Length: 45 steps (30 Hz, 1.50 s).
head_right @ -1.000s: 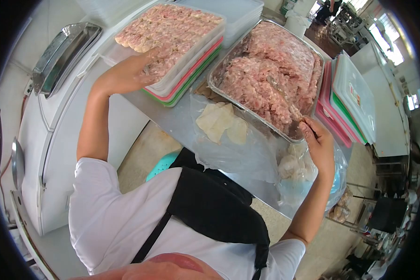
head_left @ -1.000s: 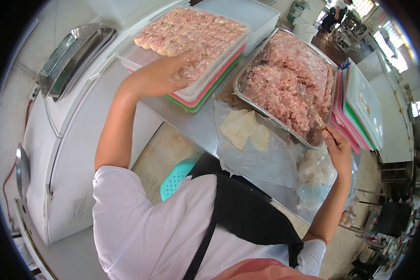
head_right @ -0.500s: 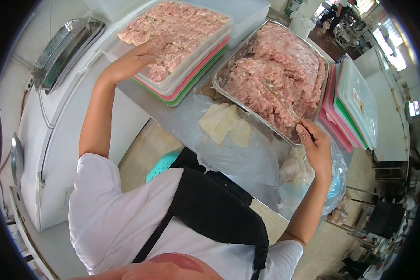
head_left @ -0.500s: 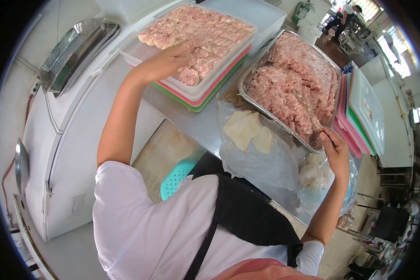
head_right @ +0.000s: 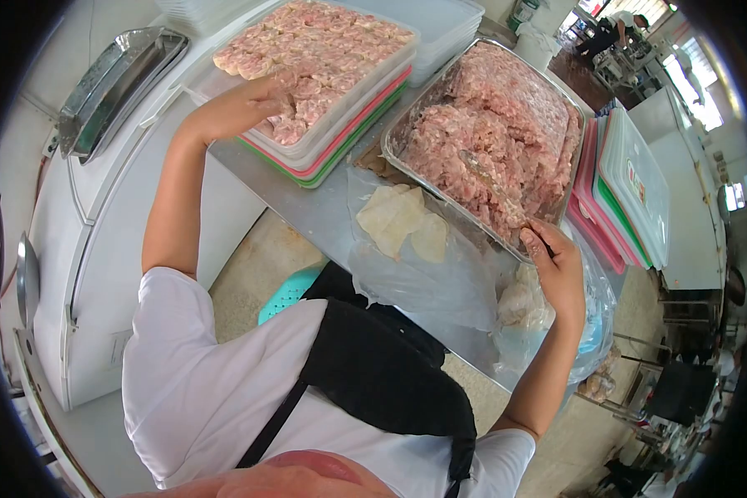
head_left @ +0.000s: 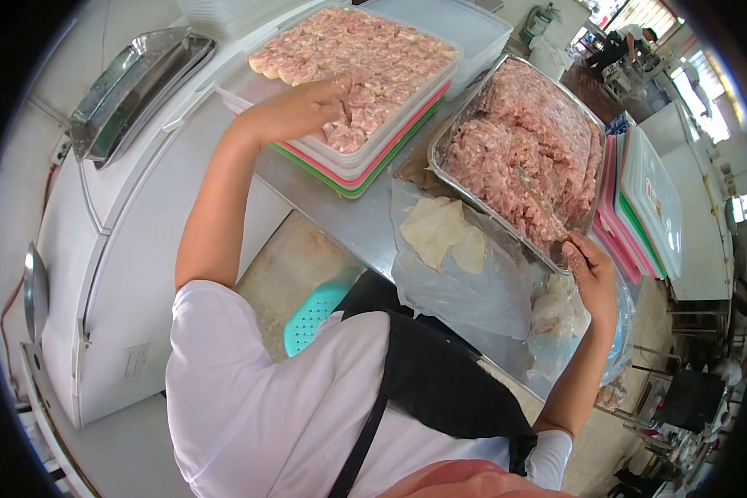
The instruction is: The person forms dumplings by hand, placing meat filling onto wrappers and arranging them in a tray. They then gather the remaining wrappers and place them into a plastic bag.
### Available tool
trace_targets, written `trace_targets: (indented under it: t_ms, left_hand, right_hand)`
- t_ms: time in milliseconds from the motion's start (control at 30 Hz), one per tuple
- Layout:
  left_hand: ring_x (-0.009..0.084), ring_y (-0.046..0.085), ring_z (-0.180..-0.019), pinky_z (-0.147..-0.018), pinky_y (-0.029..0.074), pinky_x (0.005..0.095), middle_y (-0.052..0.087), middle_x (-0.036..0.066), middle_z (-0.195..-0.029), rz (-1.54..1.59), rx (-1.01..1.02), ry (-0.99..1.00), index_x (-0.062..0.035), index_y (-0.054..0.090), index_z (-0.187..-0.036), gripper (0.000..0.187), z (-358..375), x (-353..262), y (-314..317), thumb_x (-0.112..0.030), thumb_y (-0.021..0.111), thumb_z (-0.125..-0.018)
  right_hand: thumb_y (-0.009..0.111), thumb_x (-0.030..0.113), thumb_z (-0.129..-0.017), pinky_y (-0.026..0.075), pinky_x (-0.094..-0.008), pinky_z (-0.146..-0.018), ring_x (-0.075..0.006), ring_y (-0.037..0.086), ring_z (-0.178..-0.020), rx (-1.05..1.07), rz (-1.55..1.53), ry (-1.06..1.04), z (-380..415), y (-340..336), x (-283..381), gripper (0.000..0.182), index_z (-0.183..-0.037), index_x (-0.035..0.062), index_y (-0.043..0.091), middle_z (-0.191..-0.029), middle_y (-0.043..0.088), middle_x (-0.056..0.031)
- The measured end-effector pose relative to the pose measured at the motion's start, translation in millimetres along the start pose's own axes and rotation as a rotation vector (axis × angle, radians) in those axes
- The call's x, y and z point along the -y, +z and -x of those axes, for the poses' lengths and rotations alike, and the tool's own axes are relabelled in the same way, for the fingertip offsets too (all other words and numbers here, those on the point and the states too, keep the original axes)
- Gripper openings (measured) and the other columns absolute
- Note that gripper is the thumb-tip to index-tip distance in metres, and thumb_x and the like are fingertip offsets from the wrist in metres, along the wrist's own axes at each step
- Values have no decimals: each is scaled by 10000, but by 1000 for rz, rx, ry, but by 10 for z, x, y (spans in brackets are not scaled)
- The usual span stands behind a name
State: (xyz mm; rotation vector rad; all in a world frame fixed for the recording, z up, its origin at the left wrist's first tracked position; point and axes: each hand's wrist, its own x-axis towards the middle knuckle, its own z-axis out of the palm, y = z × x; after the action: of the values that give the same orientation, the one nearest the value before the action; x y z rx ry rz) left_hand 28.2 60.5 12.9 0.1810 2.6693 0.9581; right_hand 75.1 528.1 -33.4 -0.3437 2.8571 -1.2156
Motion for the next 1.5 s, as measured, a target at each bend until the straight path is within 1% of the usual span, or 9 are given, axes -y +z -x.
trace_targets:
  t_ms: [267,367,567,767,933,1067,1167,1333,1500]
  left_hand:
    - [181,561,-948,-819,482,300,588,79,-1077,237,-283,187,-153,308,-1479,625,-118,90,100,-184,519,-891]
    - [198,568,-992,-851,475,311,588,105,-1149,135,-62,199,-152,326,-1469,602,-229,364,67,-194,520,-900]
    - [258,564,-1064,-929,442,343,573,157,-1222,-190,-253,163,-168,351,-1456,578,-20,157,40,-165,493,-897]
    - [292,486,-1236,-1025,376,360,454,160,-1415,43,-206,307,-143,424,-1407,514,80,167,173,-138,461,-894]
    - [291,482,-1245,-1027,375,362,440,163,-1426,-118,-335,250,-139,366,-1441,555,-15,489,-91,-152,459,-894]
    - [297,475,-1266,-1032,378,336,476,139,-1403,-284,-619,-121,-109,441,-1389,511,-102,854,-423,-129,520,-885]
    - [274,523,-1204,-1021,383,340,556,126,-1321,-276,-726,-71,-100,435,-1393,518,-138,1142,-494,-134,521,-884]
    - [234,522,-1150,-1024,367,335,557,122,-1295,84,-194,172,-91,368,-1440,582,69,603,-338,-85,524,-879]
    - [288,389,-1335,-1088,313,357,346,120,-1503,-7,-209,166,-179,363,-1452,630,-33,423,-151,-77,514,-848]
  right_hand:
    - [646,193,-911,438,-230,-772,-85,543,-844,3,11,-14,-12,-2,-53,322,-1117,-53,626,-932,643,-15]
    - [647,191,-910,441,-241,-818,-95,560,-893,15,4,-20,-49,32,-36,319,-1117,-51,627,-968,657,-33]
    - [663,176,-887,455,-276,-845,-159,606,-906,4,-21,-12,-80,63,35,294,-1079,-45,635,-978,673,-108]
    - [650,180,-906,440,-244,-833,-106,566,-916,34,2,-44,-91,78,40,294,-1087,-50,629,-995,656,-43]
    - [654,139,-883,458,-282,-845,-163,609,-907,61,11,-7,-126,99,31,264,-1068,-49,636,-981,675,-112]
    - [652,155,-888,459,-282,-853,-165,612,-922,17,14,2,-82,82,-64,275,-1065,-54,635,-992,678,-116]
    - [651,162,-890,460,-282,-850,-163,610,-920,11,2,37,-55,60,-83,279,-1061,-58,634,-986,678,-117]
    - [653,168,-891,457,-277,-837,-155,604,-902,37,-23,131,-82,89,-144,282,-1058,-58,636,-964,674,-108]
    - [653,176,-893,453,-270,-827,-151,599,-889,47,-45,79,-175,147,-139,284,-1059,-54,637,-941,668,-98]
